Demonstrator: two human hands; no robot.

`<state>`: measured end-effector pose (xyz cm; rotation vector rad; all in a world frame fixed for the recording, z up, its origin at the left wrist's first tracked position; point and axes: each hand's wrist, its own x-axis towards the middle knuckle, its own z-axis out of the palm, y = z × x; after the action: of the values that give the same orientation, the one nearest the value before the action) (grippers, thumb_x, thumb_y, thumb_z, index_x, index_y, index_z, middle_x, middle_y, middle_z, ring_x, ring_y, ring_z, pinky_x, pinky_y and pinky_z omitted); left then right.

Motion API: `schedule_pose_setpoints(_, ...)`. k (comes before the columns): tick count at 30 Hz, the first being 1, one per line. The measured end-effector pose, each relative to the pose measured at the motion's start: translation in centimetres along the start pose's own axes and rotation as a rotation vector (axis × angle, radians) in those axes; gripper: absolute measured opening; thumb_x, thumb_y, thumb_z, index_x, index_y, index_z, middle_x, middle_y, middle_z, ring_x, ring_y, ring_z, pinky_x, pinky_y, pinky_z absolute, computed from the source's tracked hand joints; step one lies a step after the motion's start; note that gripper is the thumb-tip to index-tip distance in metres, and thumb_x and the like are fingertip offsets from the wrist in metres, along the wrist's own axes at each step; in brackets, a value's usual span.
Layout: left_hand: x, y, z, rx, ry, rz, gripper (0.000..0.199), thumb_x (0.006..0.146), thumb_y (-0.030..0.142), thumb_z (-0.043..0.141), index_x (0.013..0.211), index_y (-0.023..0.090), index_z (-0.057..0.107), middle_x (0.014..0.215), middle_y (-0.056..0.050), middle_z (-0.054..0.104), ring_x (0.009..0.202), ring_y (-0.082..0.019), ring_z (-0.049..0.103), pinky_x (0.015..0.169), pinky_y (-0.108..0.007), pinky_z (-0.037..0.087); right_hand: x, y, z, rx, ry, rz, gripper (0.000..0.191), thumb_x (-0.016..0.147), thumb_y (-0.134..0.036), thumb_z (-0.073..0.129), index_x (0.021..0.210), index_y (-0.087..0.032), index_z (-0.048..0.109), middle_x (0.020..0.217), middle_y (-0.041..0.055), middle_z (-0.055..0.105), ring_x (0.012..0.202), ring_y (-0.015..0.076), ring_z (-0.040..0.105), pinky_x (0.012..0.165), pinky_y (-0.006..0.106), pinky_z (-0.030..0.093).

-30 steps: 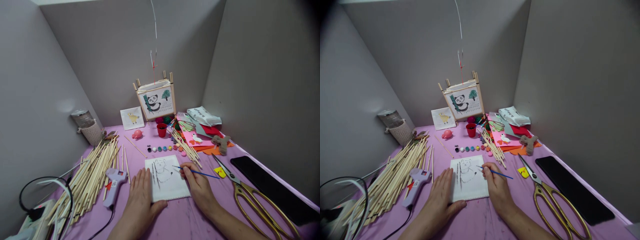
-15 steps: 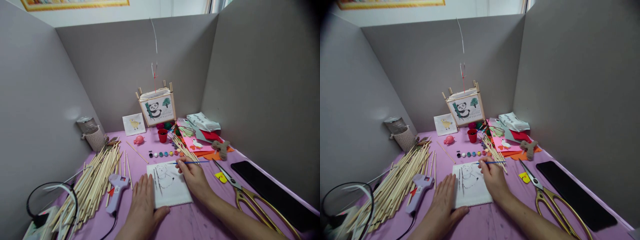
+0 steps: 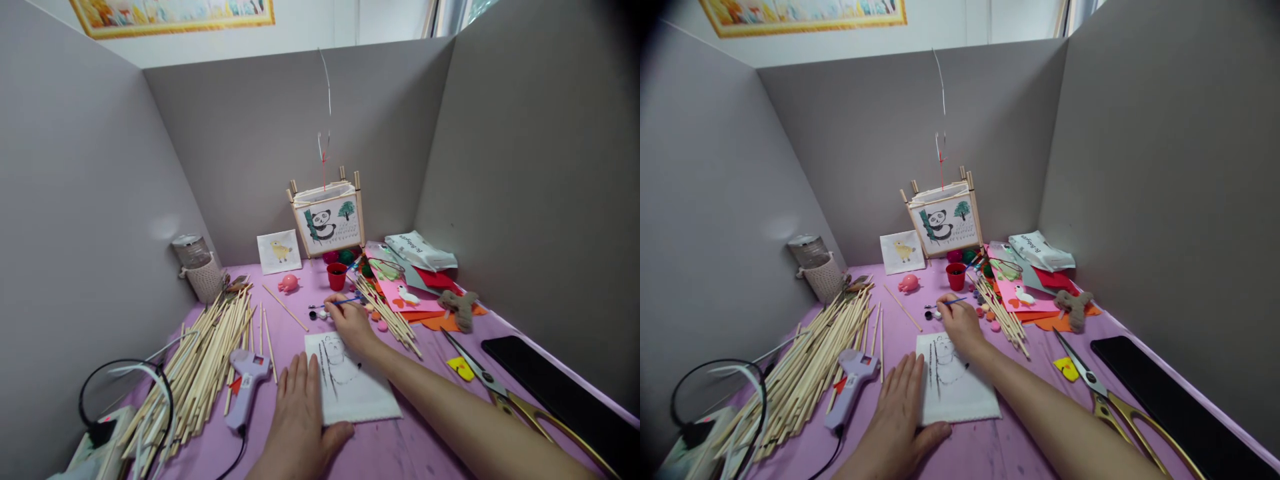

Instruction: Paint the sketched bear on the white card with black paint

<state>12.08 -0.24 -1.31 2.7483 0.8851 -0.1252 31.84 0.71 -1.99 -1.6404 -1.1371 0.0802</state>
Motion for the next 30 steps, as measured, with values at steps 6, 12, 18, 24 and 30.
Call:
schedule_pose_setpoints(6,0.0,0.3,-0.3,-0.027,-0.008,-0.011,0.094,0.077,0.054,0.053,0.146,0.000,0.018,0.153,-0.019,0.008,0.143,-0.034,0.003,0.116,-0.055,0.010,-0.2,-0.2,0.3,-0.050,-0.037,-0.047,0.023,0.090,-0.029,0.045,0.084,-0.021,0.066,0.075,0.0003,0.068,0.069,0.0164,0.061,0.066,0.026,0.039)
schedule_pose_setpoints(12,0.2,0.3,-0.2,-0.019,-0.014,-0.012,0.095,0.077,0.056,0.052,0.146,0.000,0.019,0.153,-0.019,0.007,0.143,-0.035,0.003,0.116,-0.056,0.010,-0.3,-0.4,0.4,-0.116,-0.029,-0.051,0.025,0.092,-0.028,0.041,0.085,-0.020,0.064,0.076,0.0023,0.068,0.072,0.0171,0.062,0.068,0.026,0.040)
schedule_pose_setpoints(18,0.2,0.0,0.2,-0.013,0.008,0.002,0.095,0.077,0.055,0.052,0.146,0.000,0.018,0.153,-0.019,0.008,0.143,-0.035,0.003,0.116,-0.056,0.011,0.0,-0.5,0.8,-0.159,-0.059,-0.042,0.022,0.089,-0.027,0.045,0.082,-0.020,0.064,0.074,0.0029,0.068,0.074,0.0186,0.063,0.069,0.027,0.040)
schedule_pose_setpoints(24,0.2,-0.2,0.4,-0.008,0.042,0.020,0.093,0.077,0.053,0.052,0.146,0.000,0.020,0.153,-0.020,0.010,0.143,-0.035,0.005,0.115,-0.058,0.014,0.1,-0.7,0.6,-0.150,-0.065,-0.032,0.022,0.089,-0.028,0.044,0.080,-0.021,0.063,0.074,0.0021,0.068,0.073,0.0183,0.063,0.070,0.027,0.040)
schedule_pose_setpoints(30,-0.1,0.0,0.3,-0.010,0.045,0.014,0.093,0.077,0.052,0.054,0.145,-0.002,0.022,0.152,-0.022,0.014,0.142,-0.037,0.008,0.114,-0.058,0.016,-0.6,-1.6,-1.2,0.013,-0.028,0.019,0.024,0.092,-0.033,0.042,0.081,-0.020,0.059,0.072,0.0025,0.067,0.068,0.0169,0.061,0.065,0.027,0.043)
